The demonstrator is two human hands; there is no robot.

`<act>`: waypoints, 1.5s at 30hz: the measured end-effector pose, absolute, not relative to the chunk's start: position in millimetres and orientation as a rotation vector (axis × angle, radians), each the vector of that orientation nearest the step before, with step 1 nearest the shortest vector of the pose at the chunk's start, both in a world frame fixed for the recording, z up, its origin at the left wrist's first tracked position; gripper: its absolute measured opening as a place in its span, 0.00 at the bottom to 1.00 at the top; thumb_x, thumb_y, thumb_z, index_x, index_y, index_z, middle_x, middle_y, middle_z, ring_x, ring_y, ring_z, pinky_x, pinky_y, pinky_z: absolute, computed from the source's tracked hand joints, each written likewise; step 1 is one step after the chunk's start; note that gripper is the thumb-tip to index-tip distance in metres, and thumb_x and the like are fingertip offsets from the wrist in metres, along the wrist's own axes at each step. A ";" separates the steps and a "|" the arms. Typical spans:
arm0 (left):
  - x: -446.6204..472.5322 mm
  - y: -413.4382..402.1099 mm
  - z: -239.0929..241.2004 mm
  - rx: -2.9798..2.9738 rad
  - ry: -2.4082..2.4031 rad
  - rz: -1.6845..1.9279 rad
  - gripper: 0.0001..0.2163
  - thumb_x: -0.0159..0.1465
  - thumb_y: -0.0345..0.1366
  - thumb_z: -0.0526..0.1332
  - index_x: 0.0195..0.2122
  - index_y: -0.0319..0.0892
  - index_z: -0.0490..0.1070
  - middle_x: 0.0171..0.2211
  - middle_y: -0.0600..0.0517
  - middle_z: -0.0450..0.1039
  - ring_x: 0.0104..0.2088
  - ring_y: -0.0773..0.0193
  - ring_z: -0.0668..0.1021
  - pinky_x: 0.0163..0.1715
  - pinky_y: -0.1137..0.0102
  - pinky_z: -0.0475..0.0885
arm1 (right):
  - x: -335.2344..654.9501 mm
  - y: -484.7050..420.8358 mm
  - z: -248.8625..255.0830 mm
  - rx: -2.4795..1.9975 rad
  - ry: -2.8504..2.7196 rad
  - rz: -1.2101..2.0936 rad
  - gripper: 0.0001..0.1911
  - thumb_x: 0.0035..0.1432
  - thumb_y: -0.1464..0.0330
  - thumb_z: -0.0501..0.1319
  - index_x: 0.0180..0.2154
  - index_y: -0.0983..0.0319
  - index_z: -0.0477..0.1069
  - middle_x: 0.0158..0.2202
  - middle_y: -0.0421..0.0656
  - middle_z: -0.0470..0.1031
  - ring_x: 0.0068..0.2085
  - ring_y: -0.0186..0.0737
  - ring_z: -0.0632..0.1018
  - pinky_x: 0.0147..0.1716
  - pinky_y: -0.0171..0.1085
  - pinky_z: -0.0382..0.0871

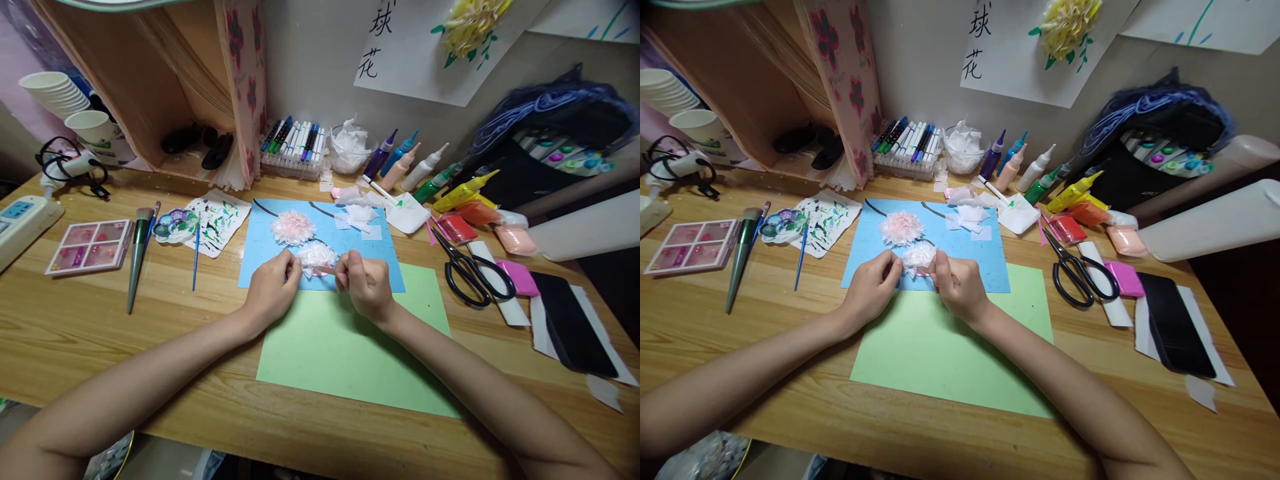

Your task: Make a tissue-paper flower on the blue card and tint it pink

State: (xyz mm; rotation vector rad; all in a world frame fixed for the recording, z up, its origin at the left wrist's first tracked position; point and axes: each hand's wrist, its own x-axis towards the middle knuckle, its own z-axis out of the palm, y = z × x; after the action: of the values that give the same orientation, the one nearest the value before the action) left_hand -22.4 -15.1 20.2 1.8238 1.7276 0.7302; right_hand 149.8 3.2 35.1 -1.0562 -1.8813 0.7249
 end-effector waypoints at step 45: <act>-23.0 -15.2 19.3 1.861 1.754 0.677 0.13 0.67 0.39 0.47 0.27 0.43 0.61 0.24 0.54 0.68 0.25 0.64 0.69 0.26 0.70 0.56 | 134.5 26.5 61.2 -1.200 -1.913 0.905 0.32 0.65 0.52 0.42 0.13 0.60 0.56 0.10 0.38 0.61 0.15 0.30 0.67 0.21 0.33 0.60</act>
State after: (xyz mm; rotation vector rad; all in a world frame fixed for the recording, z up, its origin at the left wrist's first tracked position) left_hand -23.0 -15.2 19.3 1.8608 1.7541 0.6766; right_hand 134.5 26.5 61.2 -1.2002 -1.9130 0.9052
